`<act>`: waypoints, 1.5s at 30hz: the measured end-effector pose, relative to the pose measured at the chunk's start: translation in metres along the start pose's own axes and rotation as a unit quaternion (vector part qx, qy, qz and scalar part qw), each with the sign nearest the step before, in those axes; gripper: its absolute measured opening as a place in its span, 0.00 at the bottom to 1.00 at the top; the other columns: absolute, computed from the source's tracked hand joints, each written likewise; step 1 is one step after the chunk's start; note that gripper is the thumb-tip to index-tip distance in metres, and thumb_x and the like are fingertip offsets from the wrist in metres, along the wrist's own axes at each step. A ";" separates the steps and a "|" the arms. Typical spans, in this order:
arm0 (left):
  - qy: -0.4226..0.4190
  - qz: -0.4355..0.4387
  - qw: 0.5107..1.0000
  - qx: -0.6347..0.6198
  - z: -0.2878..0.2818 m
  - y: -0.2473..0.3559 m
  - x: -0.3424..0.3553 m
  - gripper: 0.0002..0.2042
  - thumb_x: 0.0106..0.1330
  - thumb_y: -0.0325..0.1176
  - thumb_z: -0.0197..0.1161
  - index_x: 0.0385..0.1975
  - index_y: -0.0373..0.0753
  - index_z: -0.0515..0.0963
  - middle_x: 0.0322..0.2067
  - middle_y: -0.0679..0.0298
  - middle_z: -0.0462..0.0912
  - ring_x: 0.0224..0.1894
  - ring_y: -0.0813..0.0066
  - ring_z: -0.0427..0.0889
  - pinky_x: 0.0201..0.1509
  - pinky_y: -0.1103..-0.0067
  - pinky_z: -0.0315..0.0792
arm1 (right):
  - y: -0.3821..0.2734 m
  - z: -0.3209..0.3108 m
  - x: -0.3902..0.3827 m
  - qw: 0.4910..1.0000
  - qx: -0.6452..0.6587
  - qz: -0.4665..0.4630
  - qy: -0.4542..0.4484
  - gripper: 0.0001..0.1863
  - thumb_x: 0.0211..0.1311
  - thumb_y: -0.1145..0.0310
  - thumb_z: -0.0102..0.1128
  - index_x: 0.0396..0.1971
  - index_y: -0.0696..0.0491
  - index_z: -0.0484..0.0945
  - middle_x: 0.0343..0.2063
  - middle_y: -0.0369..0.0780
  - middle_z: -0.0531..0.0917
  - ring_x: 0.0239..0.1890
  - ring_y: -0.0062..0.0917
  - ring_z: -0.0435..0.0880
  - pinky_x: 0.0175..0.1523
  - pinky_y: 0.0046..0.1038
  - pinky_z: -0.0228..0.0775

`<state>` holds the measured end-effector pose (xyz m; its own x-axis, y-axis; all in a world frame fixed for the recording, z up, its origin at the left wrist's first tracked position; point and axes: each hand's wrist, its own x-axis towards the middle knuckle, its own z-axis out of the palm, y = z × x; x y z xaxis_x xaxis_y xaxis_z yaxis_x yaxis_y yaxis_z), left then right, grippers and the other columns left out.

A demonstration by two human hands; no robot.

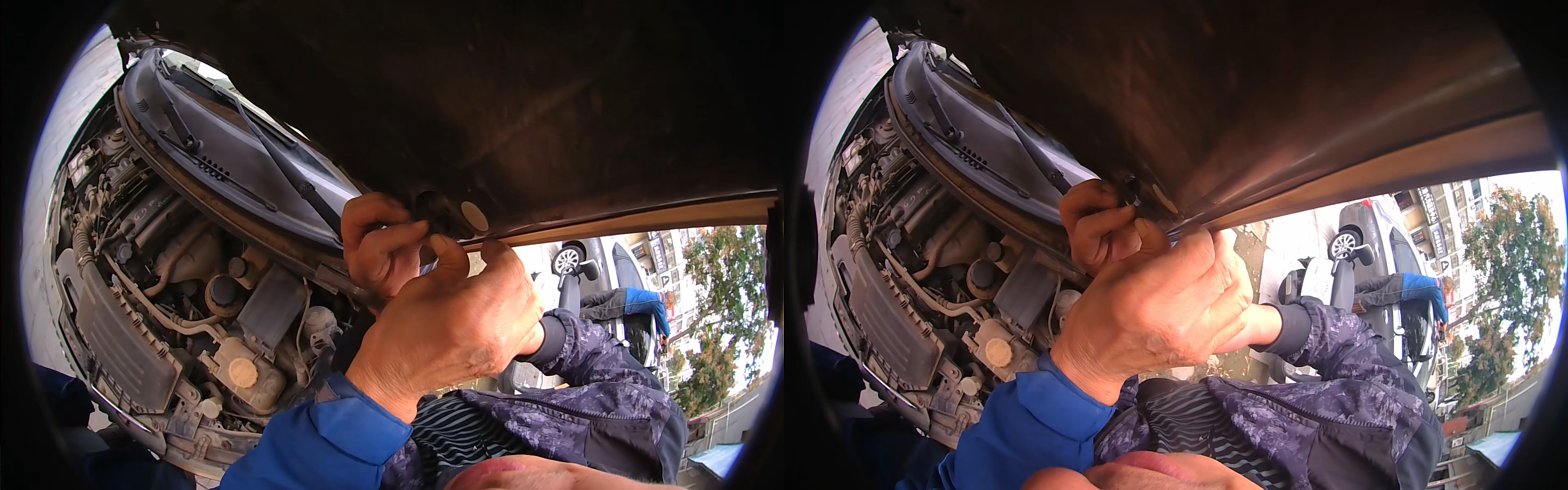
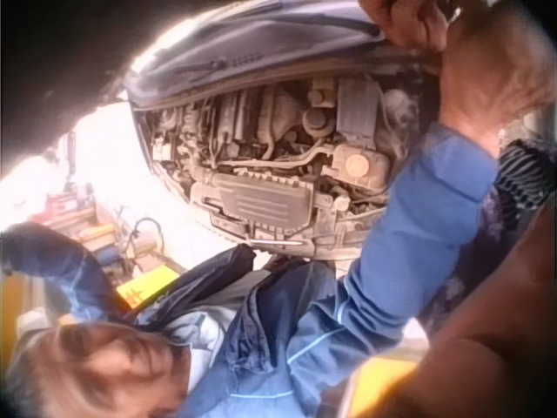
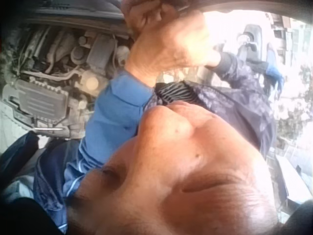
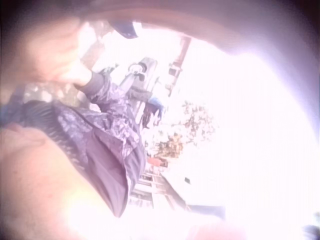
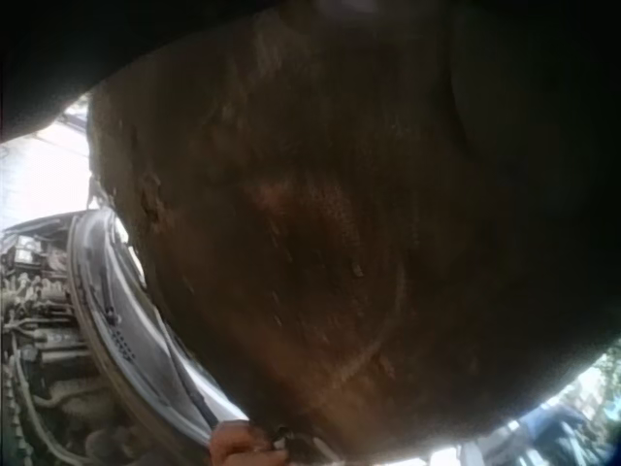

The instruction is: The person uses pliers to remove and reinsert small metal clips securing the hood latch area of a car. Another person assists by holding the hood and handing over clips. The task involves repeated removal and insertion of clips under the hood.

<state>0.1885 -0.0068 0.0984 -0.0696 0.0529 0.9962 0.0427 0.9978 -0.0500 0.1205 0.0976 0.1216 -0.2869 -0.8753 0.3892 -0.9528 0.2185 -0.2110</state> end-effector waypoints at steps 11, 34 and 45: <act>0.015 -0.025 1.000 -0.007 -0.004 -0.021 0.012 0.11 0.67 0.46 0.63 0.26 0.54 0.70 0.28 0.70 0.80 0.39 0.69 0.81 0.50 0.73 0.78 | -0.089 0.048 0.049 0.840 -0.306 0.255 0.370 0.09 0.61 0.67 0.75 0.39 0.54 0.89 0.36 0.41 0.89 0.42 0.38 0.86 0.48 0.42 0.75; 0.316 -0.227 0.868 -0.308 0.098 -0.060 -0.082 0.11 0.52 0.29 0.77 0.35 0.45 0.87 0.36 0.66 0.86 0.40 0.65 0.83 0.43 0.73 0.79 | -0.099 0.049 0.063 0.790 -0.340 0.330 0.390 0.07 0.60 0.68 0.76 0.35 0.54 0.89 0.32 0.42 0.89 0.39 0.42 0.87 0.45 0.45 0.75; 0.315 -0.225 0.868 -0.310 0.102 -0.062 -0.083 0.15 0.47 0.24 0.81 0.37 0.43 0.91 0.36 0.65 0.87 0.40 0.64 0.84 0.41 0.73 0.79 | -0.104 0.048 0.068 0.777 -0.359 0.355 0.377 0.07 0.61 0.68 0.75 0.34 0.54 0.89 0.32 0.42 0.89 0.38 0.42 0.88 0.44 0.45 0.75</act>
<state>0.0896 -0.0688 0.0114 0.3329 -0.5646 0.7552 0.6944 0.6886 0.2087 0.2054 -0.0053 0.1265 -0.4850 0.0181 0.8743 -0.2599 0.9516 -0.1638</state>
